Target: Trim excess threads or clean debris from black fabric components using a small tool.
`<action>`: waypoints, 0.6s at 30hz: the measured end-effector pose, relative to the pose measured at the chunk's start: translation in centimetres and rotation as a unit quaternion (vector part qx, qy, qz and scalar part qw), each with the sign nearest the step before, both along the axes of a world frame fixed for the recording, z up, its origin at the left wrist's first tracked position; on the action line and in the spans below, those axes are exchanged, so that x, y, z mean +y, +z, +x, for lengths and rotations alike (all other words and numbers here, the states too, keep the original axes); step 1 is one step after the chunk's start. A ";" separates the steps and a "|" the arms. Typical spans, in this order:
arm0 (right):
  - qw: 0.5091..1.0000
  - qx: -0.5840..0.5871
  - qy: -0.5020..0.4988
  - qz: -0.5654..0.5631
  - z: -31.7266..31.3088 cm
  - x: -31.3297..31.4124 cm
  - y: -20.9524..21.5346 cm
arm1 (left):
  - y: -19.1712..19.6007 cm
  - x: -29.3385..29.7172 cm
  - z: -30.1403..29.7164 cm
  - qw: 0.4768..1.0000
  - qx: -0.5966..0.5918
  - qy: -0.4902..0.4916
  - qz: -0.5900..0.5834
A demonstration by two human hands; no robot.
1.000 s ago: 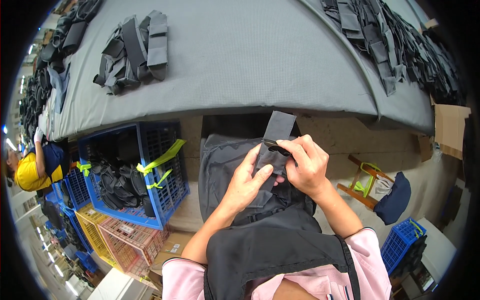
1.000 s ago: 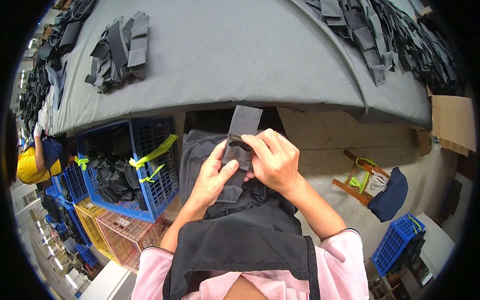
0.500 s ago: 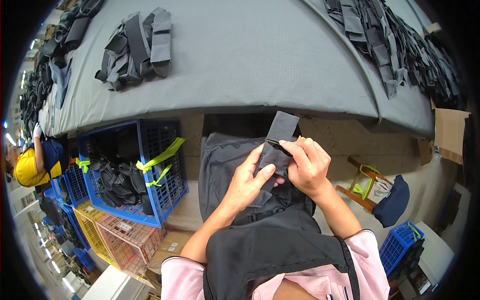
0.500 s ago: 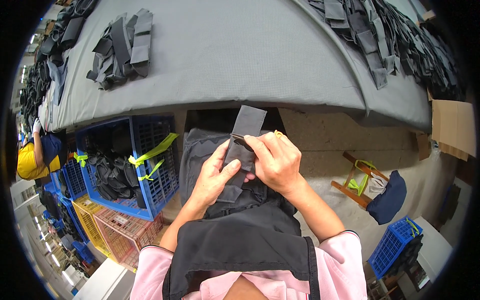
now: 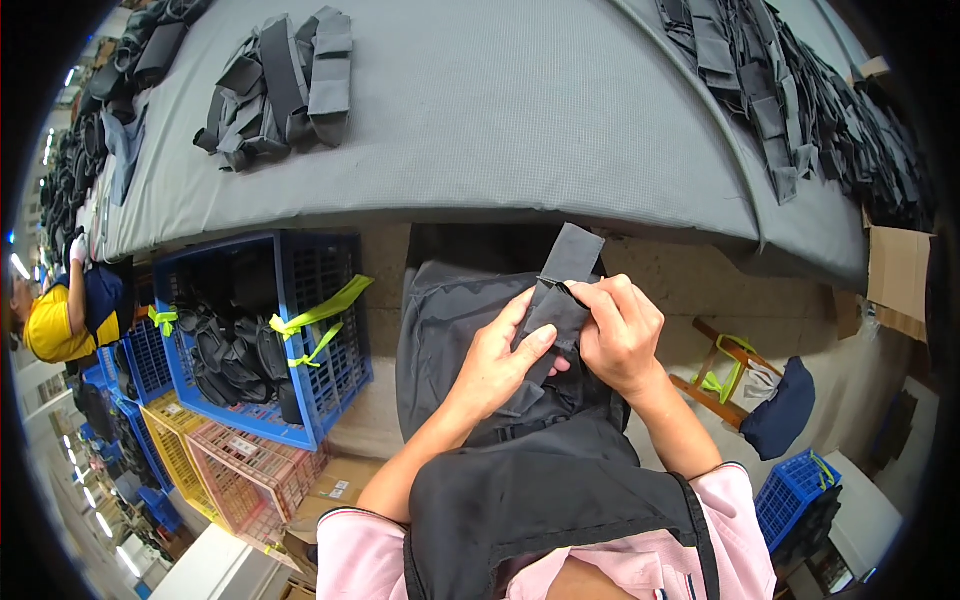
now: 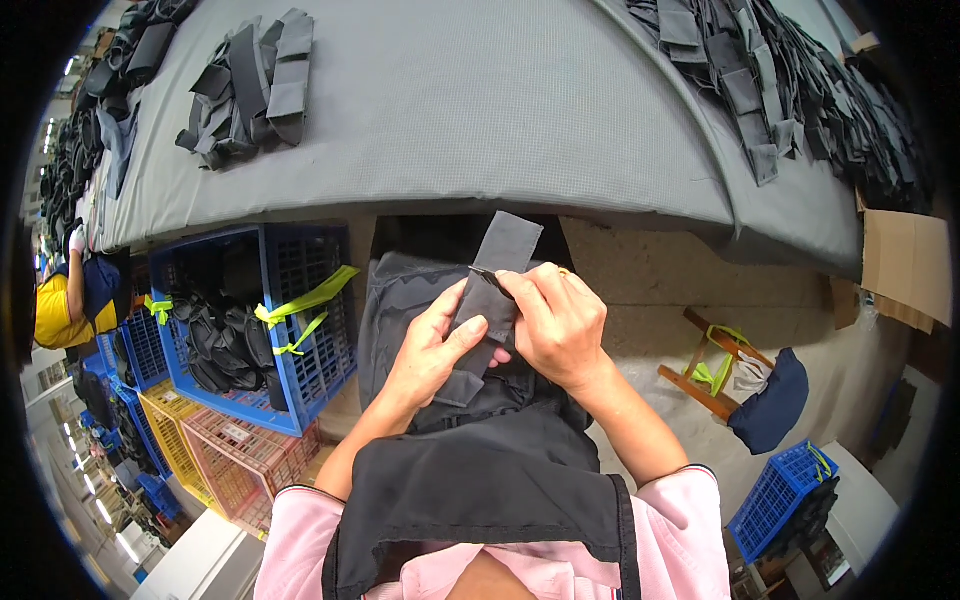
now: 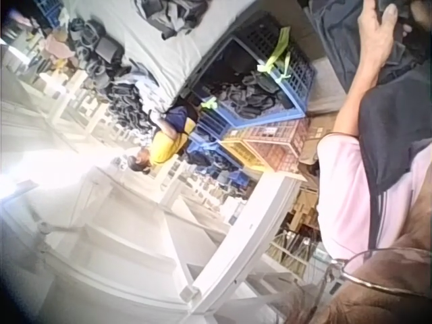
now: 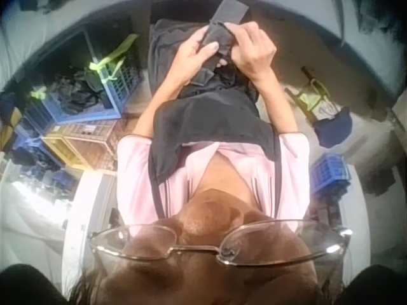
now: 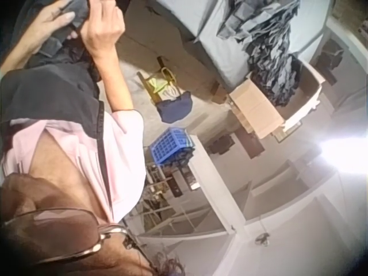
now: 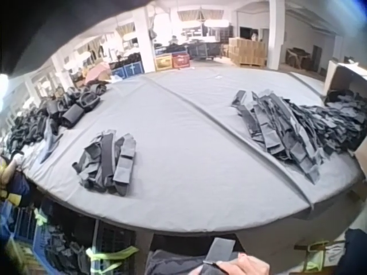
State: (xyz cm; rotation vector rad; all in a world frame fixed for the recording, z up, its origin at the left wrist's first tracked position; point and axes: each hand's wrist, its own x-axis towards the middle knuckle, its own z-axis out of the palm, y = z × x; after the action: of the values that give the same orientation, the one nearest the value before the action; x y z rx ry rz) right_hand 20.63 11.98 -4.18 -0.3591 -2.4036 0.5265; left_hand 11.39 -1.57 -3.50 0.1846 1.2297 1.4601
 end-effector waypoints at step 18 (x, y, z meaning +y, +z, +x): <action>0.908 -0.123 0.074 -0.393 1.9 -1.1 2.3 | -1.4 -0.1 -5.0 0.981 -0.077 0.168 0.062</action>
State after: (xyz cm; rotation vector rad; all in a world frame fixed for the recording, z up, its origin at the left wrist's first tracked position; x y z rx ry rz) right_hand 22.50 10.87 -1.89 -0.6092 -2.3555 1.6116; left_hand 6.35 -1.63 -4.86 -0.0567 1.0787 1.8092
